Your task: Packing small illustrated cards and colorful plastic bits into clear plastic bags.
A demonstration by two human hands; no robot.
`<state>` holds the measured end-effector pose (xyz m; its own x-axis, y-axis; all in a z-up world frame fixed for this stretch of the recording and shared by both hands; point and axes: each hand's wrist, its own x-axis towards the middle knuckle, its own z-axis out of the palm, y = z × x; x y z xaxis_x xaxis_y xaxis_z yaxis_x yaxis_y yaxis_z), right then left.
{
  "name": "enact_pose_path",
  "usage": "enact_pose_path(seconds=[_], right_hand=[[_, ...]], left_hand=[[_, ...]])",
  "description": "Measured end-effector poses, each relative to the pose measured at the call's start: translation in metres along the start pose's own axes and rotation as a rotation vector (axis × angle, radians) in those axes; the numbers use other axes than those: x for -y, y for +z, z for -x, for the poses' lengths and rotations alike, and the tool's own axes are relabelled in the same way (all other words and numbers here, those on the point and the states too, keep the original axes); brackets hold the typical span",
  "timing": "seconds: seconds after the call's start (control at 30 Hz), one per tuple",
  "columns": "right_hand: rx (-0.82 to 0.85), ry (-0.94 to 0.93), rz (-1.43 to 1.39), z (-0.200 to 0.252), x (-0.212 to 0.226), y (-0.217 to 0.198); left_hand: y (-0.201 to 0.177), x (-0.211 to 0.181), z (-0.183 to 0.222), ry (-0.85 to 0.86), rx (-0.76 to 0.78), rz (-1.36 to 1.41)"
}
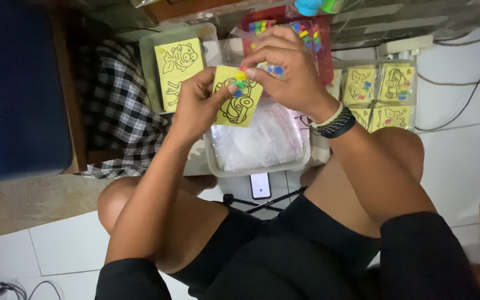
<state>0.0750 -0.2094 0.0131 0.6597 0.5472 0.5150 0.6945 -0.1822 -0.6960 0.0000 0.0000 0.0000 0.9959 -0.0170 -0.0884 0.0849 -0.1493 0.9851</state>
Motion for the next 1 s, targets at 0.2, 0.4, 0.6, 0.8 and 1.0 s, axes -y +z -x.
enact_pose_path(seconds=[0.2, 0.4, 0.6, 0.8, 1.0], right_hand=[[-0.039, -0.003, 0.01, 0.002, -0.007, -0.001], [-0.066, -0.1, 0.026, -0.004, 0.003, -0.006], [-0.077, -0.125, 0.066, -0.003, 0.005, -0.007], [-0.154, -0.155, 0.116, -0.002, 0.003, -0.009], [-0.195, -0.003, 0.07, -0.002, -0.012, -0.026]], left_hand=[[0.0, -0.003, 0.001, 0.003, -0.004, 0.061], [-0.002, -0.004, 0.001, 0.014, 0.014, 0.015], [-0.001, -0.004, 0.001, 0.035, 0.004, 0.021], [-0.005, -0.005, 0.001, 0.073, 0.103, -0.097], [-0.031, -0.013, 0.0, 0.144, -0.056, -0.024]])
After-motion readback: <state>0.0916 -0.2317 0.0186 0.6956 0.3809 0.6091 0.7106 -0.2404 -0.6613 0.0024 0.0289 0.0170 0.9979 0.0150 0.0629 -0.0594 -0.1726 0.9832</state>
